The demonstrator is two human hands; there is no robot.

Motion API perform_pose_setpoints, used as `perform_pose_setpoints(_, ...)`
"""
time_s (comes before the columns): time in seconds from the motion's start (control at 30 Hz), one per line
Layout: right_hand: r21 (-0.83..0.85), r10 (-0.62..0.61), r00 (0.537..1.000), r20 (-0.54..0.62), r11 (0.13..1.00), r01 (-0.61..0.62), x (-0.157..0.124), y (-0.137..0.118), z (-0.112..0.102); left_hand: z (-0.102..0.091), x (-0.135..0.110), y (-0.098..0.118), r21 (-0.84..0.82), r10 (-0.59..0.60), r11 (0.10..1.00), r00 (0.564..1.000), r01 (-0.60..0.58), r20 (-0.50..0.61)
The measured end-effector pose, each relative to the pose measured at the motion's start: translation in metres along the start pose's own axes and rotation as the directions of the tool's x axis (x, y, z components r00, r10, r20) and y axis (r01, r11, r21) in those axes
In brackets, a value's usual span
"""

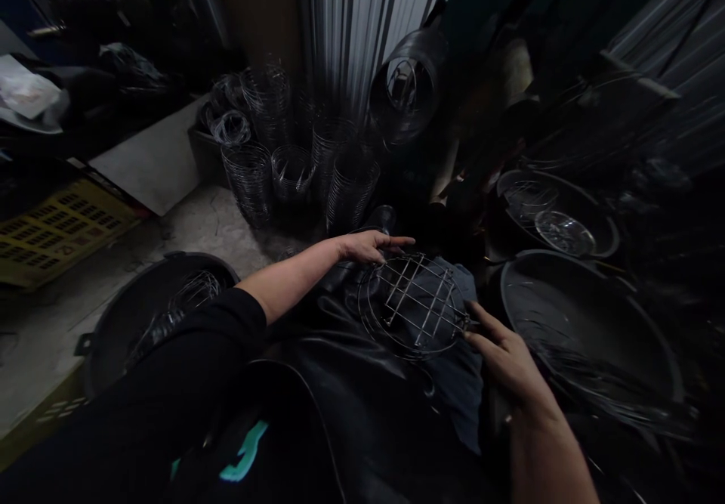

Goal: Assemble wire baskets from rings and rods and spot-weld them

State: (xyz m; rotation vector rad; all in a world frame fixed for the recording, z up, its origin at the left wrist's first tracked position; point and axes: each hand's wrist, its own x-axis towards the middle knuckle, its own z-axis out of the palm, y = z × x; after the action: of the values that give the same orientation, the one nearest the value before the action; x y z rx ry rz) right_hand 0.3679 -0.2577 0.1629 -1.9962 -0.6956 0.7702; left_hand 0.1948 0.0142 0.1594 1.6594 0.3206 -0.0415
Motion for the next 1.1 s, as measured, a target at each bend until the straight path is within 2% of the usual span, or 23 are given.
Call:
perform_pose_setpoints(0.1, -0.092, -0.04, 0.998, 0.057, 0.995, 0.046, 0.004, 0.005, -0.007, 0.0, -0.002, 0.006, 0.04, -0.008, 0.999, 1.0, 0.008, 0.016)
perform_pose_setpoints(0.2, -0.077, -0.053, 0.989, 0.137, 0.995, 0.064, 0.001, 0.006, -0.012, -0.003, -0.006, 0.014, 0.075, -0.015, 0.997, 0.997, 0.009, 0.071)
perform_pose_setpoints(0.27, -0.064, -0.037, 0.982, 0.186, 0.997, 0.049, -0.003, 0.006, -0.012, -0.005, -0.01, 0.019, 0.119, -0.01, 0.993, 0.991, -0.006, 0.134)
perform_pose_setpoints(0.33, -0.104, -0.004, 0.982, 0.187, 0.994, 0.024, -0.006, 0.006, -0.008, -0.005, -0.015, 0.023, 0.214, -0.008, 0.977, 0.99, -0.022, 0.14)
perform_pose_setpoints(0.47, -0.212, -0.029, 0.992, 0.124, 0.976, 0.055, -0.008, 0.014, 0.004, 0.006, -0.023, 0.023, 0.43, -0.074, 0.901, 0.997, 0.051, 0.037)
perform_pose_setpoints(0.6, -0.226, -0.054, 0.991, 0.122, 0.971, 0.081, -0.007, 0.022, 0.011, 0.015, -0.027, 0.013, 0.446, -0.124, 0.885, 0.991, 0.132, -0.046)
perform_pose_setpoints(0.7, -0.176, -0.024, 0.994, 0.107, 0.984, 0.042, -0.008, 0.021, 0.006, 0.005, -0.032, 0.007, 0.379, -0.031, 0.924, 0.997, 0.056, -0.072)
perform_pose_setpoints(0.73, -0.128, -0.008, 0.996, 0.085, 0.992, 0.019, -0.009, 0.018, 0.002, -0.001, -0.035, 0.007, 0.332, 0.027, 0.943, 0.989, 0.024, -0.149)
perform_pose_setpoints(0.77, -0.059, 0.008, 0.999, 0.049, 0.998, -0.005, -0.01, 0.015, -0.002, -0.007, -0.039, 0.01, 0.28, 0.086, 0.96, 0.957, -0.005, -0.278)
perform_pose_setpoints(0.8, 0.035, 0.019, 1.0, -0.003, 0.999, -0.018, -0.012, 0.01, -0.006, -0.013, -0.044, 0.015, 0.238, 0.141, 0.971, 0.891, -0.038, -0.431)
perform_pose_setpoints(0.87, 0.27, 0.015, 0.996, -0.089, 0.963, 0.01, -0.016, -0.003, -0.011, -0.018, -0.056, 0.035, 0.233, 0.242, 0.966, 0.709, -0.113, -0.662)
perform_pose_setpoints(0.9, 0.387, 0.001, 0.995, -0.095, 0.921, 0.036, -0.019, -0.013, -0.012, -0.014, -0.063, 0.048, 0.28, 0.307, 0.949, 0.648, -0.147, -0.697)
perform_pose_setpoints(0.93, 0.489, -0.02, 0.998, -0.062, 0.871, 0.048, -0.022, -0.023, -0.01, -0.006, -0.069, 0.062, 0.352, 0.381, 0.918, 0.643, -0.181, -0.664)
perform_pose_setpoints(0.97, 0.57, -0.047, 0.999, 0.012, 0.821, 0.032, -0.024, -0.034, -0.006, 0.006, -0.075, 0.075, 0.432, 0.441, 0.881, 0.671, -0.196, -0.596)
perform_pose_setpoints(1.0, 0.627, -0.078, 0.991, 0.109, 0.779, -0.007, -0.027, -0.045, -0.001, 0.022, -0.079, 0.087, 0.521, 0.475, 0.831, 0.738, -0.195, -0.48)
perform_pose_setpoints(1.03, 0.661, -0.104, 0.973, 0.207, 0.748, -0.06, -0.03, -0.056, 0.006, 0.04, -0.082, 0.096, 0.614, 0.474, 0.762, 0.823, -0.206, -0.313)
perform_pose_setpoints(1.07, 0.674, -0.115, 0.954, 0.276, 0.731, -0.107, -0.034, -0.065, 0.013, 0.059, -0.084, 0.102, 0.675, 0.469, 0.683, 0.876, -0.279, -0.112)
perform_pose_setpoints(1.1, 0.672, -0.11, 0.945, 0.309, 0.728, -0.135, -0.037, -0.072, 0.021, 0.077, -0.085, 0.104, 0.686, 0.463, 0.607, 0.88, -0.4, 0.104)
